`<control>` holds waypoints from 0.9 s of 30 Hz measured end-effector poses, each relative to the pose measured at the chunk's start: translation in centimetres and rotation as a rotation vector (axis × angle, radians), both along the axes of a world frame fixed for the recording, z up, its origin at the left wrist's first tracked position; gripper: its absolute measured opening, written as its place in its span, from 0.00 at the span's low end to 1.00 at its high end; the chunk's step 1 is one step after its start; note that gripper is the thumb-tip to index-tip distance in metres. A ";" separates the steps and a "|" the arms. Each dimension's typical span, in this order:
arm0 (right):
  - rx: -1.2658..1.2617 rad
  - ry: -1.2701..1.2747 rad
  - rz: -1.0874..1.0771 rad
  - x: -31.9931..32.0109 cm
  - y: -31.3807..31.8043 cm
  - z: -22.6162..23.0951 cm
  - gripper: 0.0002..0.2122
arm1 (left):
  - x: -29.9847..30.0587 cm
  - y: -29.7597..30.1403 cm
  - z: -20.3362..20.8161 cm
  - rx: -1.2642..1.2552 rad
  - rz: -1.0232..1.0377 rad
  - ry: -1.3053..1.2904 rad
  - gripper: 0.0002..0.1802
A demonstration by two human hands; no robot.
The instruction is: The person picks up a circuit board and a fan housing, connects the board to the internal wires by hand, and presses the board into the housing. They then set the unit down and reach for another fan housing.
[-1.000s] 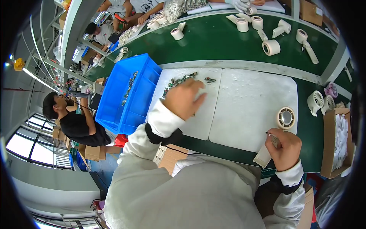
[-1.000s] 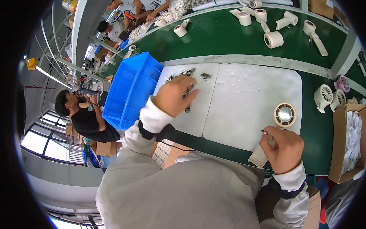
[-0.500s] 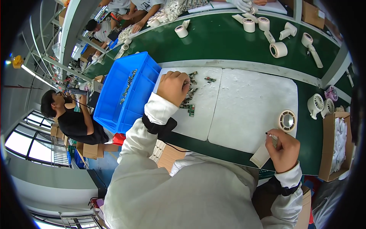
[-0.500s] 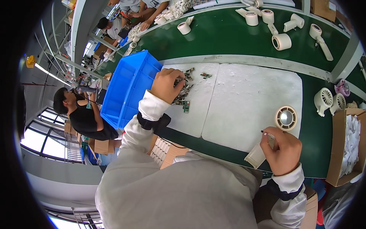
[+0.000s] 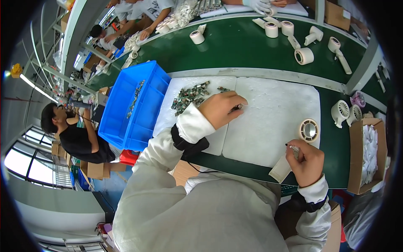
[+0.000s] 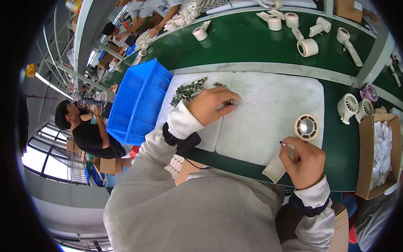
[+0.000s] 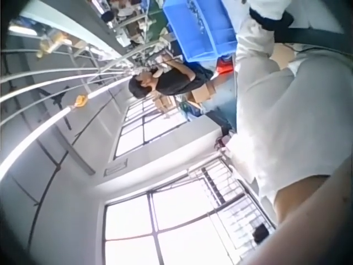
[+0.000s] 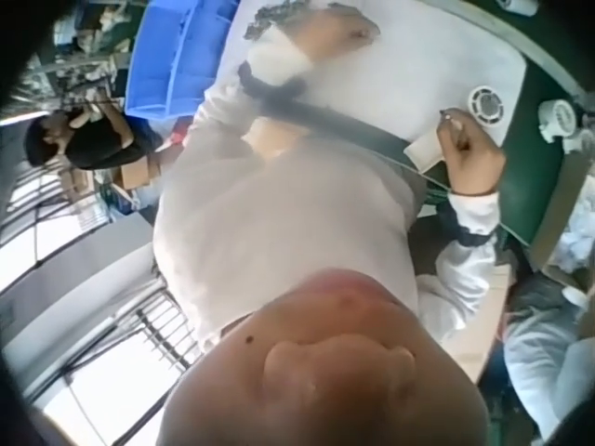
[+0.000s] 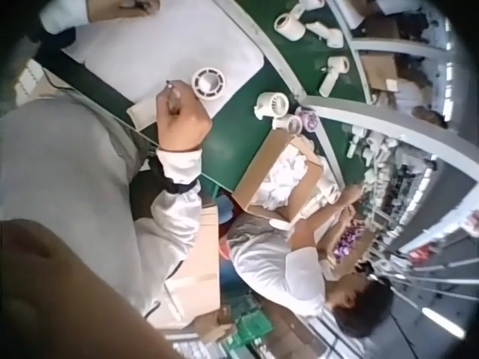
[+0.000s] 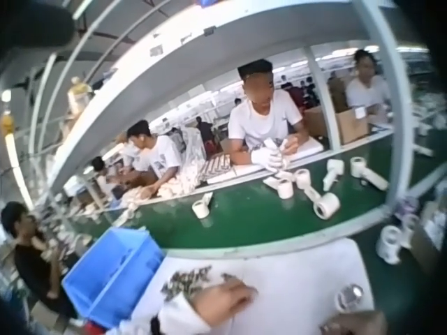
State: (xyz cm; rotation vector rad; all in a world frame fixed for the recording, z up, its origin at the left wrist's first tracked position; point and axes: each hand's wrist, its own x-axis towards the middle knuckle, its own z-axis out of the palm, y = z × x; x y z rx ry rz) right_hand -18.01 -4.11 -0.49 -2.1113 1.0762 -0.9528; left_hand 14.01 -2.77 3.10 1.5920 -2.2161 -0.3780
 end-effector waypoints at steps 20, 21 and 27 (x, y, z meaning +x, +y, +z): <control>-0.021 -0.108 -0.005 -0.5 -0.6 -0.4 0.06 | -8.8 -2.0 -0.8 -0.076 -0.087 0.349 0.18; -0.019 -0.119 0.008 -0.7 -0.7 -0.5 0.06 | -9.5 -2.3 -0.9 -0.070 -0.109 0.350 0.18; 0.029 -0.108 -0.036 -1.0 -0.7 -0.3 0.06 | -11.0 -1.1 -1.5 0.092 -0.192 0.347 0.19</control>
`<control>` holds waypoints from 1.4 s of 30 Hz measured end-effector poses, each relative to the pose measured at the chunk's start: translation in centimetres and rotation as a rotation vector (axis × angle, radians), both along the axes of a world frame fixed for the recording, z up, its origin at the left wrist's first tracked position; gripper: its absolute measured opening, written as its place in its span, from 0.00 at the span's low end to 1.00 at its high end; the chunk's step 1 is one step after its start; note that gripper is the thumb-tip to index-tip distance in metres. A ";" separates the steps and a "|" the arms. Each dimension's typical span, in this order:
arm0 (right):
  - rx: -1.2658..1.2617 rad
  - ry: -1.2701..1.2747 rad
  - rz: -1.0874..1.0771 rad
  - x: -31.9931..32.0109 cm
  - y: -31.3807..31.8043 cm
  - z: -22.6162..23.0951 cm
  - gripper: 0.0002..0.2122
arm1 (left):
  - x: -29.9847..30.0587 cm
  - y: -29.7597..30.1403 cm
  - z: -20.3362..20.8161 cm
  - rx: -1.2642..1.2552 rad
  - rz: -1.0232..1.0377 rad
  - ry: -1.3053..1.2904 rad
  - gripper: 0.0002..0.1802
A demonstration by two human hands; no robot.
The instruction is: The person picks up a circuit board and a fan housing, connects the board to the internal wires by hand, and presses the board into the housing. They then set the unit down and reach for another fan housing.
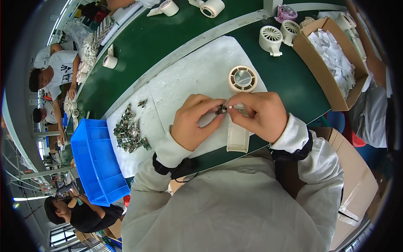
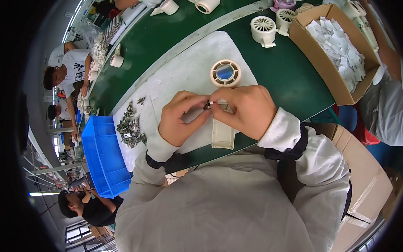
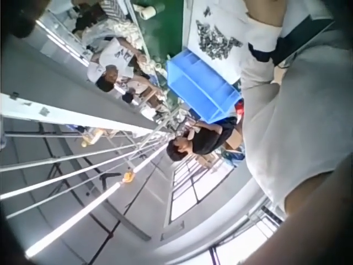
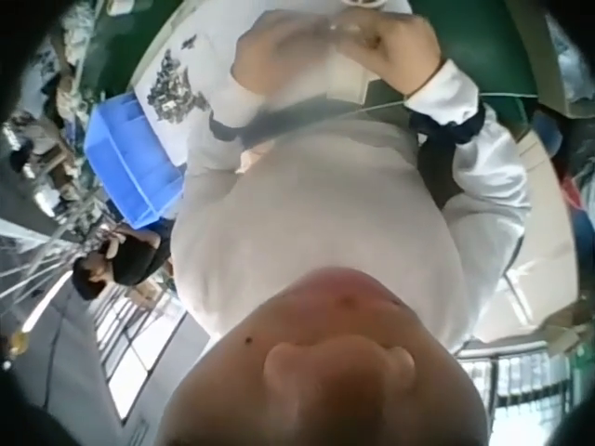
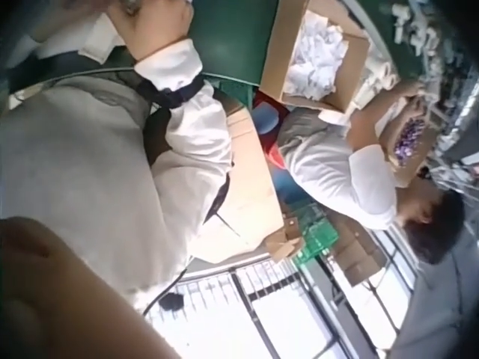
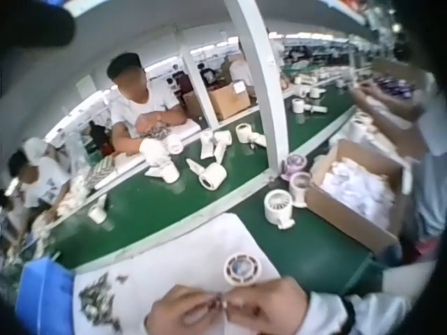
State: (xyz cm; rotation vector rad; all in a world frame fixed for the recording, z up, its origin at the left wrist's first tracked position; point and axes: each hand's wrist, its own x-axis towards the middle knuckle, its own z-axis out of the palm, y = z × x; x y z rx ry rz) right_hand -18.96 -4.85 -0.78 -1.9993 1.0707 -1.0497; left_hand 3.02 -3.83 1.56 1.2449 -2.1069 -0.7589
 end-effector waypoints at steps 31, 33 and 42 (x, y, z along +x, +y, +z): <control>-0.205 0.045 0.037 0.4 -0.2 -0.7 0.08 | -0.2 1.7 -2.2 0.127 0.099 0.323 0.14; -0.251 0.060 0.056 0.3 -0.3 -0.9 0.07 | -0.3 1.8 -2.4 0.169 0.126 0.338 0.14; -0.154 0.008 -0.014 0.3 0.0 -0.2 0.07 | -0.5 1.5 -1.5 0.401 0.072 0.647 0.19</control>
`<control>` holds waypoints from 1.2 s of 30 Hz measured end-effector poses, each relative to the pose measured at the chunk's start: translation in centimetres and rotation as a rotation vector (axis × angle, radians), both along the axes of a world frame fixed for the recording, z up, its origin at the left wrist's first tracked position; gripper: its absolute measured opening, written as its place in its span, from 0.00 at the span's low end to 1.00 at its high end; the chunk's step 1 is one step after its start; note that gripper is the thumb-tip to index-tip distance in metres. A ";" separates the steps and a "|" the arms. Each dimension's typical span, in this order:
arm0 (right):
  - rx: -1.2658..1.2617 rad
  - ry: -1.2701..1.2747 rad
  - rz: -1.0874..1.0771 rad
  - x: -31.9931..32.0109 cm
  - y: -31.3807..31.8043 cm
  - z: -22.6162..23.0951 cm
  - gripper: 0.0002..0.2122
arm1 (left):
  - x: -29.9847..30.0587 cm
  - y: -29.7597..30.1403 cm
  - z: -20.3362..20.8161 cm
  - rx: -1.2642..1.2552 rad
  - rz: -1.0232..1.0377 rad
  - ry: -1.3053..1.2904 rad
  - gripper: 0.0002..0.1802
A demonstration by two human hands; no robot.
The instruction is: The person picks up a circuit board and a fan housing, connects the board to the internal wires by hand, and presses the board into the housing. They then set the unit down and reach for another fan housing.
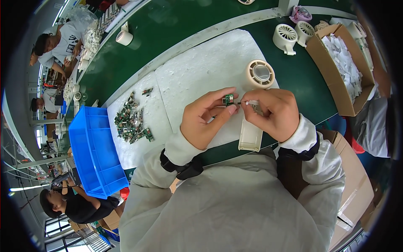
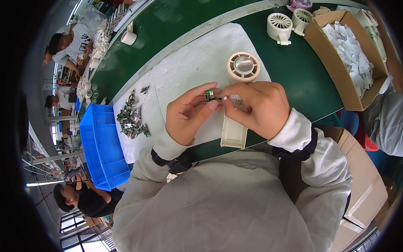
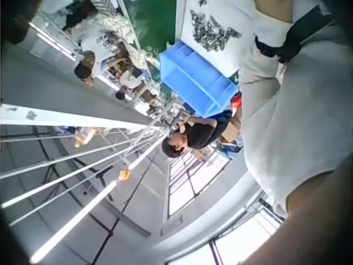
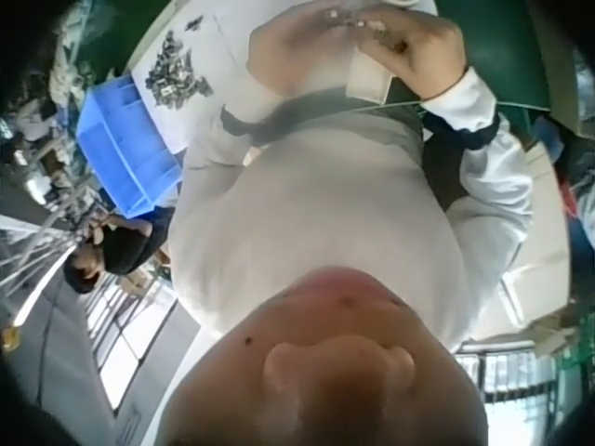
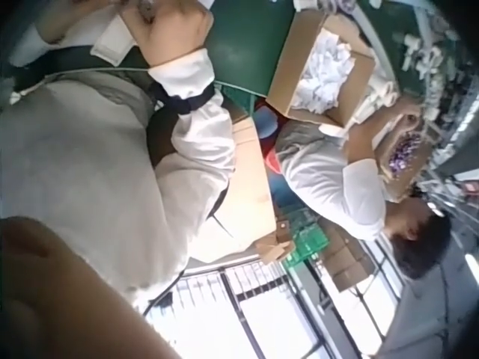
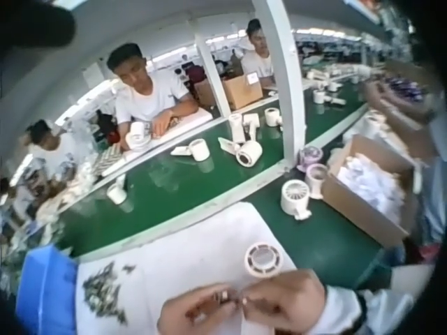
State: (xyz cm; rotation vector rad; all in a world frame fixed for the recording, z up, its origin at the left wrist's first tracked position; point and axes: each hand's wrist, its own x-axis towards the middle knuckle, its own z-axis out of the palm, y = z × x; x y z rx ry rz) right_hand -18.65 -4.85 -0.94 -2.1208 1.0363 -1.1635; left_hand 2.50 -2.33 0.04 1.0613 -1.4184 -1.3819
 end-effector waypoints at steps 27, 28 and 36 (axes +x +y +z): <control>0.194 -0.100 0.117 -0.3 0.3 1.0 0.05 | 1.5 -0.5 -0.4 -0.095 -0.141 0.131 0.17; 0.215 -0.107 0.124 -0.3 0.4 1.1 0.06 | 1.6 -0.6 -0.4 -0.095 -0.140 0.131 0.17; 0.375 -0.088 0.207 -0.8 -0.1 1.4 0.06 | 2.3 -0.9 -0.7 0.042 -0.232 0.232 0.16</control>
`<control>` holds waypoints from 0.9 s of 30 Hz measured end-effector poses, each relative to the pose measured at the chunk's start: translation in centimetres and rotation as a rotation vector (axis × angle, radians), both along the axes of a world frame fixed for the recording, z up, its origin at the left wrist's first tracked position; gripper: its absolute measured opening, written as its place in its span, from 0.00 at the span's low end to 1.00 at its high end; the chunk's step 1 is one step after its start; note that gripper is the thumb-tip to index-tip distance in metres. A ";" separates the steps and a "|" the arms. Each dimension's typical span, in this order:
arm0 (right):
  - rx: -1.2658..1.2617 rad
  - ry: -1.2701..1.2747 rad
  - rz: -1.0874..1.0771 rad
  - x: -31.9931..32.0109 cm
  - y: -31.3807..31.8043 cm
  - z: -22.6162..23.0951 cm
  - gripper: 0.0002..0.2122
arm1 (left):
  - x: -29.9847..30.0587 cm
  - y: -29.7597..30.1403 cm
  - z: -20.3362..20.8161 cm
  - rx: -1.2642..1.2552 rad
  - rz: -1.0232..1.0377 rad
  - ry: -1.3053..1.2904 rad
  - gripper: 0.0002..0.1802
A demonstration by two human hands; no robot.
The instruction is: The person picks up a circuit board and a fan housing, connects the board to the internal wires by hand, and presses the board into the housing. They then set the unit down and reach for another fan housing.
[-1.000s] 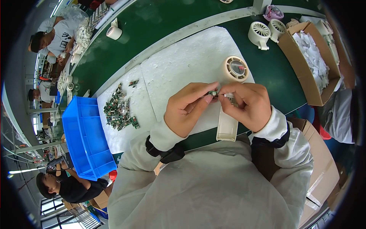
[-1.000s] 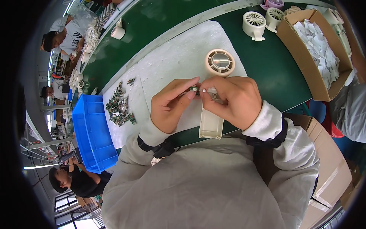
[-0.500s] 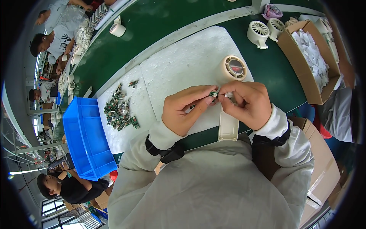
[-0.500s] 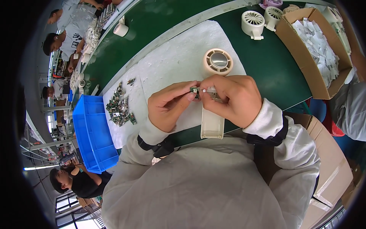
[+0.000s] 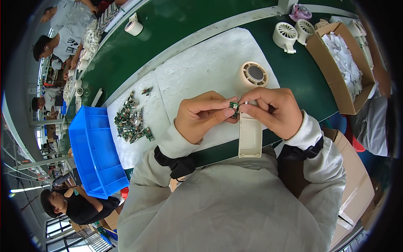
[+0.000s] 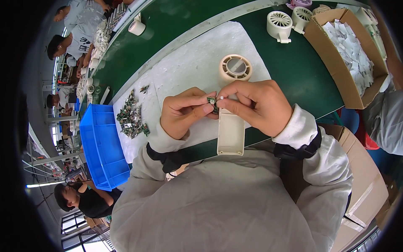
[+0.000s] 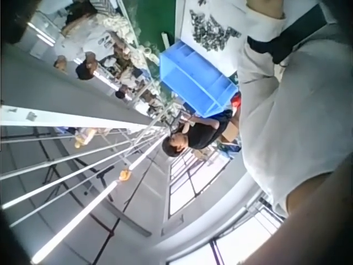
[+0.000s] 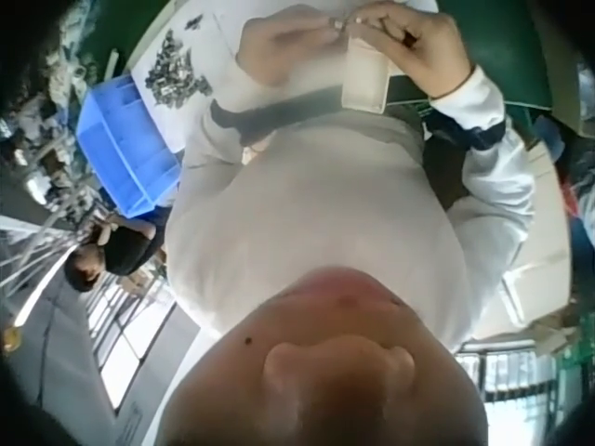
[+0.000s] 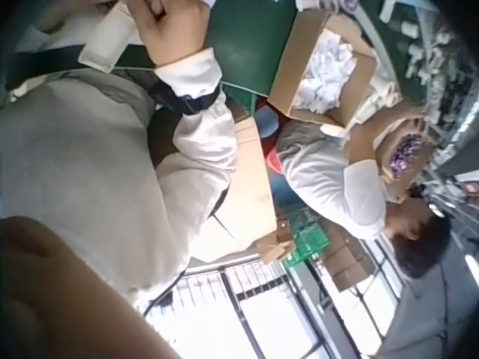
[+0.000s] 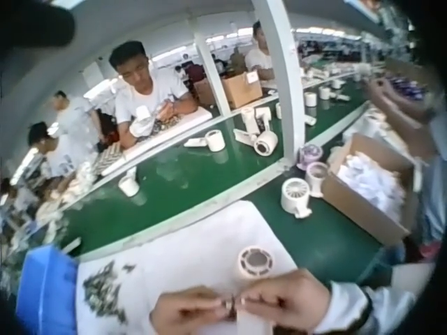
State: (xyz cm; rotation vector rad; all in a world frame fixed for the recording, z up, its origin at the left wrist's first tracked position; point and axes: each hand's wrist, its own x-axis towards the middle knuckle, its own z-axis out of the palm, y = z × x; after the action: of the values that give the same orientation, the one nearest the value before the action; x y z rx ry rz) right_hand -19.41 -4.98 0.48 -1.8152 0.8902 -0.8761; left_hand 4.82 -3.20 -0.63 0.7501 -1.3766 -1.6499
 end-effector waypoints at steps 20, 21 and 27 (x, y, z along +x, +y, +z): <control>-0.253 -0.062 -0.158 0.8 0.7 0.2 0.09 | -1.2 0.6 0.3 -0.035 0.153 -0.015 0.15; -0.295 -0.067 -0.157 0.9 0.7 -0.1 0.09 | -1.3 0.7 0.2 -0.030 0.171 -0.007 0.15; -0.394 -0.010 -0.146 0.5 0.3 -0.5 0.08 | -1.4 0.7 -0.1 -0.021 0.167 -0.003 0.15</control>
State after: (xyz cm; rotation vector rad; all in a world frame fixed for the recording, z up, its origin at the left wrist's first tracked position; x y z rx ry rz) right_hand -18.90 -4.72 0.03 -2.0952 0.8981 -1.2196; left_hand 3.44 -2.52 -0.75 0.8324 -1.2952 -1.5019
